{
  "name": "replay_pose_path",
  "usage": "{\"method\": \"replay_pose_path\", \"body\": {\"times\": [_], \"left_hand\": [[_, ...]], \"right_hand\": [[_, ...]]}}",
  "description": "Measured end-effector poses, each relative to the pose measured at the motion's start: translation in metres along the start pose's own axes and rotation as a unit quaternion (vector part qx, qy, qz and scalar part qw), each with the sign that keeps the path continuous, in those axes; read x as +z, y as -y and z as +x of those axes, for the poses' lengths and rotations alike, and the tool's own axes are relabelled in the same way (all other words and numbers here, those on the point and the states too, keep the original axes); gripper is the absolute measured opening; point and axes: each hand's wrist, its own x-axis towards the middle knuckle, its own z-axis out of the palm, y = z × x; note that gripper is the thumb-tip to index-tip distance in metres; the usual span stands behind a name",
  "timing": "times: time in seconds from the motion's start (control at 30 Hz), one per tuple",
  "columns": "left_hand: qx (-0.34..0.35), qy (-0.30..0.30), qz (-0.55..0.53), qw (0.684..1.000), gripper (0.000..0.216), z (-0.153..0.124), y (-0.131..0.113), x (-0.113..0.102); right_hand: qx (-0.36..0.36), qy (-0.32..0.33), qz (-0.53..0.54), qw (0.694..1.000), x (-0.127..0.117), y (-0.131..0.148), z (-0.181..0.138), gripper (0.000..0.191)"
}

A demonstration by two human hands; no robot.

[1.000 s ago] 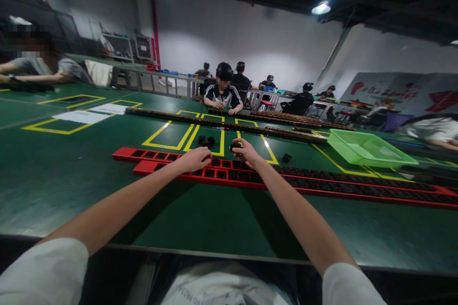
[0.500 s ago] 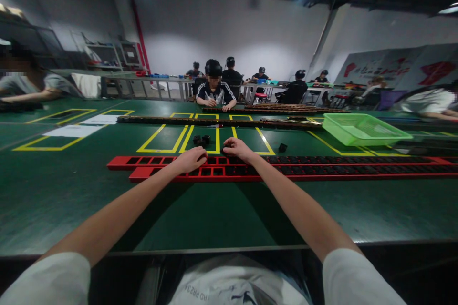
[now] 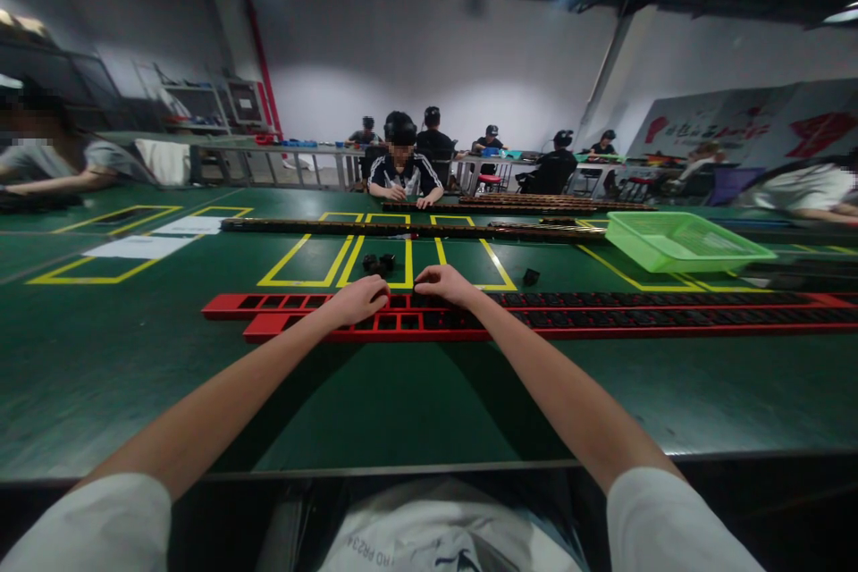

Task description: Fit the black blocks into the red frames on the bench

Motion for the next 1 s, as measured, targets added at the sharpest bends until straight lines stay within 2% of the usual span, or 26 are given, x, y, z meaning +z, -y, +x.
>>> {"method": "replay_pose_path", "body": {"times": [0.27,0.63,1.0], "left_hand": [[0.005,-0.001,0.006,1.000,0.021,-0.001,-0.003,-0.001],[0.004,0.000,0.006,1.000,0.021,0.000,-0.004,-0.001],[-0.003,0.009,0.009,1.000,0.022,0.000,-0.006,-0.003]], "right_hand": [[-0.011,0.012,-0.035,0.999,0.003,-0.008,0.004,0.015],[-0.031,0.005,-0.140,0.990,0.009,-0.004,0.004,0.019],[-0.006,-0.010,-0.145,0.989,0.012,-0.011,0.015,0.017]]}}
